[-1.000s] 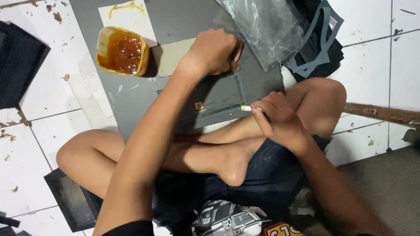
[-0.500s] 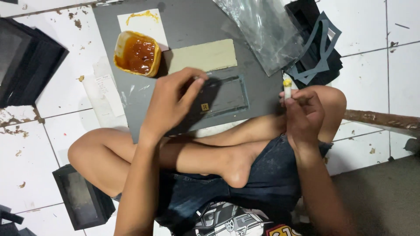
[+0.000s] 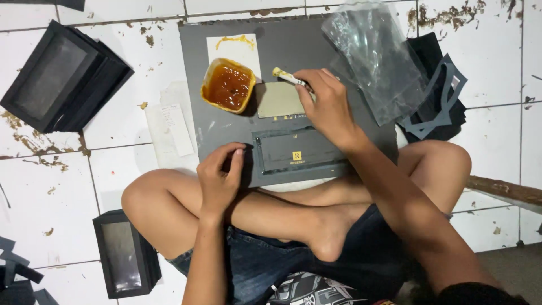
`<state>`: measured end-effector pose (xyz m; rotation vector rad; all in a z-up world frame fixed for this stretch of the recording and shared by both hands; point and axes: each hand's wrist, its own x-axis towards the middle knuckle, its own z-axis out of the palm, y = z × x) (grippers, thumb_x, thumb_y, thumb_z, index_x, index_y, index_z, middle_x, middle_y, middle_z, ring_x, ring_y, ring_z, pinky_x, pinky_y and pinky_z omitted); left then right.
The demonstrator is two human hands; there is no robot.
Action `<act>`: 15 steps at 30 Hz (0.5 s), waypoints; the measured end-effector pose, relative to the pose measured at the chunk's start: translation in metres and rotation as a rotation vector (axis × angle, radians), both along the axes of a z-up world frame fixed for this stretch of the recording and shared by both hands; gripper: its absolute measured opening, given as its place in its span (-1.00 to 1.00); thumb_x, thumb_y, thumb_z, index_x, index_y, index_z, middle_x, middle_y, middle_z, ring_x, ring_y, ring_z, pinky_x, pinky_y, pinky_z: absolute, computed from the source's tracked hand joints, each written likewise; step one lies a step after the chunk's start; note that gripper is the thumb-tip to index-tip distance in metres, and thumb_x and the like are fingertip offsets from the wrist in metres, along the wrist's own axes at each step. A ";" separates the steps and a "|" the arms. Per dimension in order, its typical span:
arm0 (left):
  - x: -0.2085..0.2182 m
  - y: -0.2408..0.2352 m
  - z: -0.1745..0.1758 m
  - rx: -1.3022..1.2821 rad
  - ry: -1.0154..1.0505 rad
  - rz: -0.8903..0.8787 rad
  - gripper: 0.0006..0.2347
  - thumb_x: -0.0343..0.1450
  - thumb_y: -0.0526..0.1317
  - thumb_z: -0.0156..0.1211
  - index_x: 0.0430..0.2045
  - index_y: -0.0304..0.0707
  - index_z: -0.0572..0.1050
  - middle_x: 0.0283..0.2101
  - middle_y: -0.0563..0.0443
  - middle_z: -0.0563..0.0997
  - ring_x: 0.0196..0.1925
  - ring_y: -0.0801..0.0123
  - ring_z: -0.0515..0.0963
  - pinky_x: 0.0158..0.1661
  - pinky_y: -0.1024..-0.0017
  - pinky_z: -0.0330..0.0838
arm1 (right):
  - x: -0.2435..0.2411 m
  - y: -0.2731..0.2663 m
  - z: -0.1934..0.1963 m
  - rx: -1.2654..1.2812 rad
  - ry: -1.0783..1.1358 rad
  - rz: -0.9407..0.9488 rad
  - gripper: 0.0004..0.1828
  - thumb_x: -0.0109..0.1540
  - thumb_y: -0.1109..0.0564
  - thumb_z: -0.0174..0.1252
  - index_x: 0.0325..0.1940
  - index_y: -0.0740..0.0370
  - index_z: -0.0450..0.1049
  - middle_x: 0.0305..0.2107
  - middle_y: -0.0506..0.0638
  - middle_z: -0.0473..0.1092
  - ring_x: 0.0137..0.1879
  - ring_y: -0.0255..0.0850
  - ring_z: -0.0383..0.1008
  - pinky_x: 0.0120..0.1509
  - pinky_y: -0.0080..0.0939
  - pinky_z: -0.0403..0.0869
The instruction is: The person sits on the floor with a board on their lap and assembles a picture frame. They apply glue with a stick along the frame's inner edge, place a clear panel into the frame recess, press it down, fit a dark backing board over it, and press the edges to secure the assembly.
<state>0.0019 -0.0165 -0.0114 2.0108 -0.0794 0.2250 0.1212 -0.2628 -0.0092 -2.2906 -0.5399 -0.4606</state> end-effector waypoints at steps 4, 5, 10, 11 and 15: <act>0.002 0.001 0.003 -0.044 0.040 0.019 -0.91 0.46 -0.40 0.21 -0.30 -0.23 0.64 -0.32 -0.07 0.74 -0.24 0.03 0.72 -0.18 0.22 0.57 | 0.008 0.010 0.004 -0.055 -0.013 0.047 -0.75 0.20 0.45 0.29 -0.06 0.32 0.56 -0.34 0.12 0.50 -0.26 0.04 0.54 -0.19 -0.10 0.54; 0.002 0.003 0.003 -0.037 0.045 0.015 -0.92 0.46 -0.39 0.22 -0.31 -0.21 0.65 -0.33 -0.06 0.74 -0.25 0.04 0.73 -0.19 0.23 0.58 | 0.005 0.012 0.005 -0.078 -0.007 0.008 -0.77 0.20 0.42 0.30 -0.08 0.31 0.56 -0.35 0.09 0.48 -0.29 0.00 0.53 -0.21 -0.10 0.53; 0.006 0.001 0.004 -0.030 0.057 0.022 -0.92 0.45 -0.35 0.24 -0.33 -0.14 0.66 -0.34 0.01 0.74 -0.26 0.10 0.73 -0.21 0.26 0.58 | -0.009 0.013 0.002 -0.111 -0.047 -0.068 -0.75 0.22 0.41 0.30 -0.03 0.28 0.56 -0.36 0.03 0.46 -0.34 -0.10 0.49 -0.22 -0.17 0.53; 0.007 0.000 0.005 -0.035 0.062 0.032 -0.92 0.45 -0.35 0.24 -0.33 -0.15 0.66 -0.35 0.01 0.74 -0.27 0.10 0.73 -0.22 0.26 0.58 | -0.010 0.014 0.003 -0.137 -0.077 -0.063 -0.79 0.22 0.41 0.30 -0.07 0.30 0.55 -0.35 0.06 0.46 -0.30 -0.05 0.50 -0.17 -0.14 0.52; 0.005 -0.001 0.006 -0.029 0.064 0.032 -0.91 0.45 -0.37 0.24 -0.33 -0.16 0.66 -0.36 -0.01 0.73 -0.30 0.10 0.72 -0.24 0.26 0.57 | -0.020 0.005 -0.006 -0.187 -0.136 -0.085 -0.85 0.22 0.36 0.32 -0.17 0.26 0.54 -0.33 0.06 0.44 -0.23 0.00 0.51 -0.10 -0.09 0.51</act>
